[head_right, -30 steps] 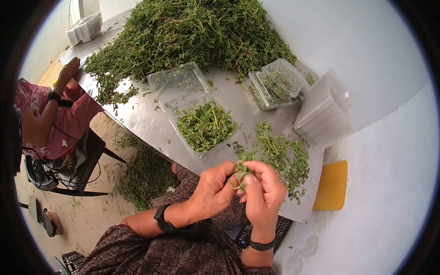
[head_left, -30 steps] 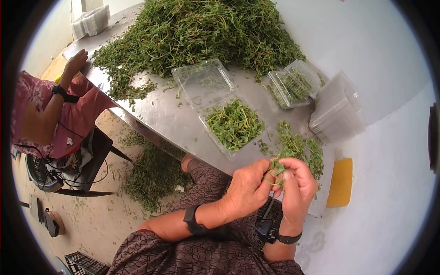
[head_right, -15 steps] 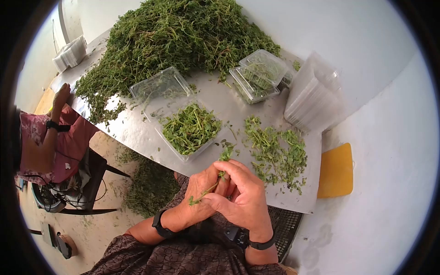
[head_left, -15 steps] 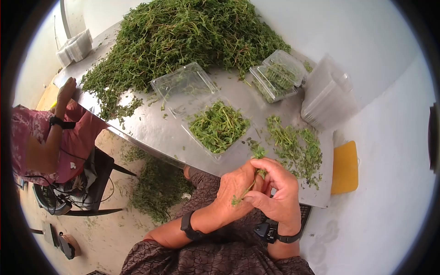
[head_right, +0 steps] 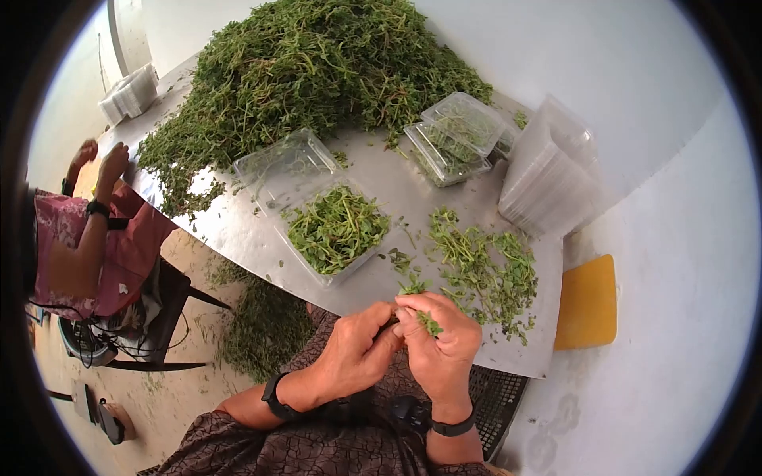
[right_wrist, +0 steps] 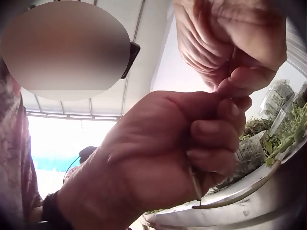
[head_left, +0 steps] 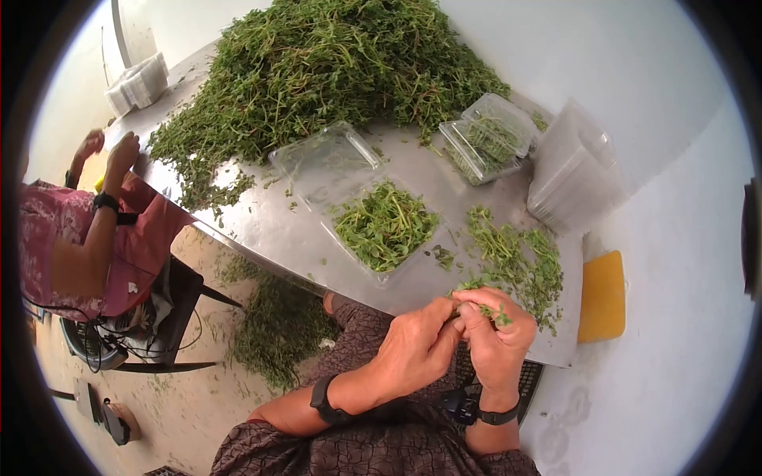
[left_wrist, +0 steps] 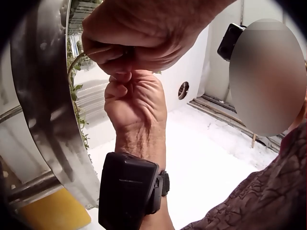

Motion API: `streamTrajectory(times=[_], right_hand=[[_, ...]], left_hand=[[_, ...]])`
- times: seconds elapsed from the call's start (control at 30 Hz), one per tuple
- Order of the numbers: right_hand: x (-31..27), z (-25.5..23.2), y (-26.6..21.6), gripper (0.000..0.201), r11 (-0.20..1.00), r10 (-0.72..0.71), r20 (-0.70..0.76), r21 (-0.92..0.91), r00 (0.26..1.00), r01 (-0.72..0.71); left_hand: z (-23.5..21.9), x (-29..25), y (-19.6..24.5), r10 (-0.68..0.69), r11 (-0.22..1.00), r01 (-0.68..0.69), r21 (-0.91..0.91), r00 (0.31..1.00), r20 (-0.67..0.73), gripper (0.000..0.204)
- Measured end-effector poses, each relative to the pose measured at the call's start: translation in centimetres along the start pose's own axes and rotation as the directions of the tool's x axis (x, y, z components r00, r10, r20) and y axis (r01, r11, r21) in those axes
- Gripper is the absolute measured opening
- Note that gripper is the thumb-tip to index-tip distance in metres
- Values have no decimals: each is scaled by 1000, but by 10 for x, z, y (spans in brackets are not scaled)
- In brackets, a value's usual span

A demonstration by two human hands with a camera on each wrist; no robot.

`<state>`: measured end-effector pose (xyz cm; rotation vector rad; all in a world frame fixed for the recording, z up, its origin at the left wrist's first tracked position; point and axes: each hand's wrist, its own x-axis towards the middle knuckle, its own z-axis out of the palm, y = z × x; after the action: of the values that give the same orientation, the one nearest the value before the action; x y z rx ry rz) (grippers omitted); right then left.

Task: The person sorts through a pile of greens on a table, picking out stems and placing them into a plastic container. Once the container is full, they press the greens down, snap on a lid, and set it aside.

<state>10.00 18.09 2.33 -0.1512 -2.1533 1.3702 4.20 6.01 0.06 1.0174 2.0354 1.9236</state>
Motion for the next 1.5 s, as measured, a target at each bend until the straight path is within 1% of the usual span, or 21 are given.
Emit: streamTrajectory(times=[0.07,0.13,0.27,0.37,0.43,0.47,0.53,0.57,0.63,0.77,0.83,0.87,0.97,1.03,1.07,1.13,1.17,1.23,1.4,1.47,1.5], right_hand=[[0,2,-2,14,996,76,2,46,997,-76],[2,5,-3,12,999,9,-46,41,999,-7],[5,10,-9,11,999,-8,-19,49,1000,9],[5,13,-14,11,987,26,-29,161,999,-21],[6,10,-16,14,876,216,37,435,976,-210],[8,9,-16,14,876,216,40,433,975,-212],[11,6,-15,18,721,299,139,615,944,-319],[12,6,-15,18,722,300,141,613,943,-321],[14,5,-17,18,616,340,211,687,916,-387],[19,5,-21,19,526,362,294,719,885,-454],[19,8,-26,17,672,322,241,623,915,-401],[19,9,-29,17,672,323,240,623,916,-400],[15,12,-37,13,807,279,166,493,946,-324],[11,15,-41,13,991,-23,57,135,998,15],[9,16,-43,13,991,-22,53,134,998,15],[6,18,-46,22,904,-342,86,-239,936,353],[4,20,-44,27,895,-376,84,-226,923,385],[1,21,-42,27,882,-395,90,-242,914,405],[-2,18,-47,23,850,-444,117,-261,888,459],[-4,14,-45,15,976,-210,75,74,975,205],[-3,12,-47,15,976,-211,74,73,975,206]], left_hand=[[-2,-2,0,-6,997,6,-75,1000,5,11],[-5,-5,-2,-59,983,61,-175,998,20,11],[-16,-5,-5,-96,989,103,-107,993,72,14],[-19,-6,-5,-42,994,47,-99,998,50,16],[-22,-6,-7,-8,981,28,-191,995,100,16],[-23,-6,-7,-10,981,29,-194,995,97,16],[-27,-4,-6,109,962,-70,-263,985,137,14],[-30,-4,-3,107,962,-68,-265,985,135,14],[-37,-3,3,-14,917,109,-383,970,242,10],[-41,-4,-4,69,869,70,-489,963,261,11],[-47,-4,0,53,936,45,-348,962,267,10],[-47,-4,5,54,936,45,-349,962,268,10],[-45,-5,15,-19,965,62,-254,986,167,7],[-43,-6,17,-25,974,53,-219,992,125,4],[-40,-8,16,-24,974,52,-220,991,130,4],[-36,-10,14,29,967,-23,-255,999,22,4],[-37,-11,16,34,966,-26,-257,999,25,4],[-41,-14,19,-91,958,117,-262,990,109,14],[-37,-15,14,16,938,14,-346,996,82,9],[-40,-14,17,30,943,0,-331,996,86,11],[-43,-12,19,33,930,19,-367,990,135,15]])
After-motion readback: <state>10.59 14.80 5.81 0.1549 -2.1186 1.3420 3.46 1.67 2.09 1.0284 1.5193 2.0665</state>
